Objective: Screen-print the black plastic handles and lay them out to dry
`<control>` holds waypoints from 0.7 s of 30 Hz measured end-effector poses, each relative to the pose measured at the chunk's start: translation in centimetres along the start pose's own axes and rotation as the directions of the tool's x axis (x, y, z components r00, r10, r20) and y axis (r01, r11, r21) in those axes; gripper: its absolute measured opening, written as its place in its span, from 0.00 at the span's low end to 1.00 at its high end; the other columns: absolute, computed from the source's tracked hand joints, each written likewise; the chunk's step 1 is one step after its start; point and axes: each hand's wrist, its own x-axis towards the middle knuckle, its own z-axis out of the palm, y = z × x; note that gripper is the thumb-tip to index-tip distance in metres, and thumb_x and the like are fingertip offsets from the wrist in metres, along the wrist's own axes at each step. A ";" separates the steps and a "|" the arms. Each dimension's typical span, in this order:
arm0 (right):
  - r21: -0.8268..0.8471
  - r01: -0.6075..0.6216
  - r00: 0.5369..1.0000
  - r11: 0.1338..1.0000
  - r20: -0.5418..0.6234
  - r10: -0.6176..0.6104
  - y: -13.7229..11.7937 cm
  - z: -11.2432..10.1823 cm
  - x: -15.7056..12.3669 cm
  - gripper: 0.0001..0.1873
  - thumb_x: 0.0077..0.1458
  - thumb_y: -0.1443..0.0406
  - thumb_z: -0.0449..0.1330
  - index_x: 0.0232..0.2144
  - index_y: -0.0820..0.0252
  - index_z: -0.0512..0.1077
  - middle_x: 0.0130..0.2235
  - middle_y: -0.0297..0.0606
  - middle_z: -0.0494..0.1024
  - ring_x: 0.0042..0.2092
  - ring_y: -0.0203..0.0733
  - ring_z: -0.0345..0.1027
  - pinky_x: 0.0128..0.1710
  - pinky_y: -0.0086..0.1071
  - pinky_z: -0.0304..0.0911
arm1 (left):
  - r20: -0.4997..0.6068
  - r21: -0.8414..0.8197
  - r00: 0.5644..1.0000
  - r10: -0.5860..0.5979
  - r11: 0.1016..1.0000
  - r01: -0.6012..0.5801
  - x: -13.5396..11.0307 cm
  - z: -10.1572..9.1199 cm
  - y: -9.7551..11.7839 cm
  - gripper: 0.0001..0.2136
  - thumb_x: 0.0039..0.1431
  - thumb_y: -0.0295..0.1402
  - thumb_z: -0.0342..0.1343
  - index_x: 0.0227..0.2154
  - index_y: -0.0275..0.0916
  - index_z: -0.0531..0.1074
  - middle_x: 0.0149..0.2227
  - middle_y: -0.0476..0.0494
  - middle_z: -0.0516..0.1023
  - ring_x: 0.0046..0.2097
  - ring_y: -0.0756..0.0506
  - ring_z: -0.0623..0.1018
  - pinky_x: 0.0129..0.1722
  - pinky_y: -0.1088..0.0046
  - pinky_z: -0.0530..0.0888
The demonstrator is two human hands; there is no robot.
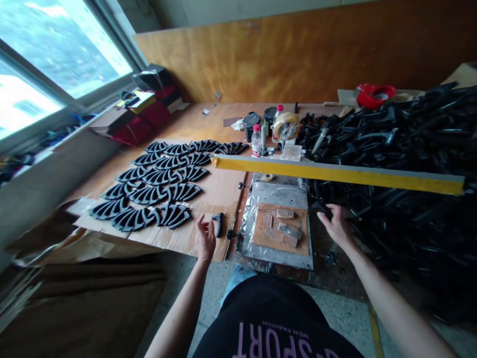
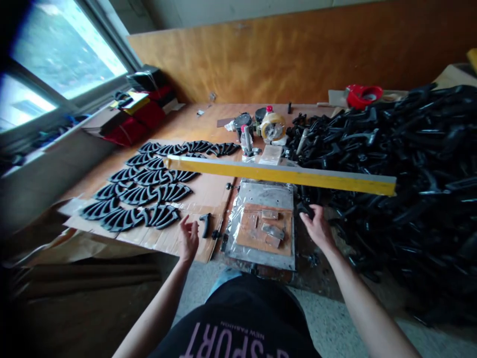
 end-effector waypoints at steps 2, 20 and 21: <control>0.135 0.110 0.982 0.985 0.136 -0.129 -3.9 1.3 -0.5 0.17 0.58 0.55 0.53 0.46 0.58 0.65 0.44 0.45 0.76 0.45 0.47 0.71 0.45 0.38 0.65 | 0.027 -0.143 0.999 0.022 0.990 -0.018 1.0 0.6 2.6 0.24 0.63 0.43 0.49 0.58 0.38 0.59 0.34 0.47 0.73 0.32 0.50 0.74 0.34 0.74 0.71; 0.038 0.032 0.881 0.999 0.470 -0.046 -9.3 -0.2 -1.8 0.18 0.57 0.63 0.55 0.48 0.55 0.76 0.46 0.44 0.74 0.45 0.45 0.65 0.43 0.37 0.62 | 0.291 -0.627 0.881 0.373 0.770 -0.119 3.5 -0.1 20.9 0.26 0.67 0.51 0.37 0.38 0.34 0.73 0.28 0.47 0.72 0.26 0.53 0.71 0.25 0.77 0.69; 0.066 -0.062 0.837 0.996 0.547 0.016 -8.8 -1.5 -1.0 0.19 0.57 0.63 0.54 0.49 0.57 0.76 0.46 0.44 0.74 0.42 0.44 0.65 0.38 0.36 0.63 | 0.336 -0.606 0.880 0.336 0.793 -0.072 2.7 -0.5 19.7 0.26 0.66 0.51 0.40 0.38 0.34 0.74 0.30 0.46 0.73 0.28 0.52 0.72 0.26 0.77 0.69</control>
